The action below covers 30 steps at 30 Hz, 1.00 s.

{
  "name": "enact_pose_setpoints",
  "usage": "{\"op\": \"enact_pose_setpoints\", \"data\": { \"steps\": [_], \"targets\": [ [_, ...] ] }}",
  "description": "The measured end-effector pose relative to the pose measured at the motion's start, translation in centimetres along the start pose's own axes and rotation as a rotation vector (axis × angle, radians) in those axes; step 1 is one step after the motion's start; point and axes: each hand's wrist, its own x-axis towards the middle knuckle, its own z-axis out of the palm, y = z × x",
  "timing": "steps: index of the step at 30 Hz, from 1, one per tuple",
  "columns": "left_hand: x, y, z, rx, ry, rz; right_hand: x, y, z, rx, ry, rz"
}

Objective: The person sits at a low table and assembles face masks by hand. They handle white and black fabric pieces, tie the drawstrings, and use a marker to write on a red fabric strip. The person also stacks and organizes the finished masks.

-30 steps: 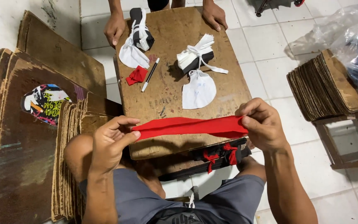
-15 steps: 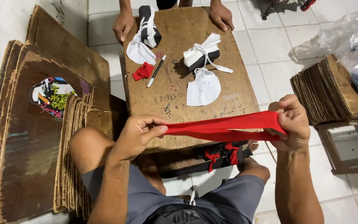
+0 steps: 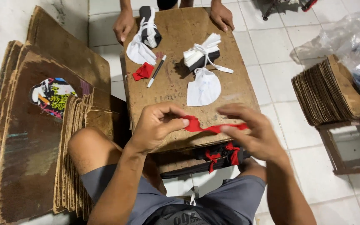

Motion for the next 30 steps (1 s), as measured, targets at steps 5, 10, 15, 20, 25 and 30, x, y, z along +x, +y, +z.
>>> {"op": "enact_pose_setpoints", "data": {
  "steps": [5,10,15,20,25,30],
  "targets": [
    [1.3,1.5,2.3,0.030,-0.099,0.036,1.7,-1.4,3.7,0.243,-0.047,-0.007],
    [1.2,-3.0,2.5,-0.353,-0.115,0.120,2.4,-0.9,4.9,0.627,0.221,0.122],
    [-2.5,-3.4,4.1,-0.448,-0.343,-0.255,3.1,2.0,1.4,0.705,0.415,0.181],
    [-3.2,-2.6,-1.3,-0.296,-0.428,-0.381,2.5,4.0,-3.5,0.724,0.417,0.096],
    [-2.5,-0.3,-8.2,0.248,-0.228,-0.576,-0.1,9.0,-6.3,0.477,0.445,0.144],
    [-0.2,-7.6,-12.3,0.481,-0.162,-0.604,-2.0,18.1,-3.9,0.279,0.427,0.343]
  ]
}}
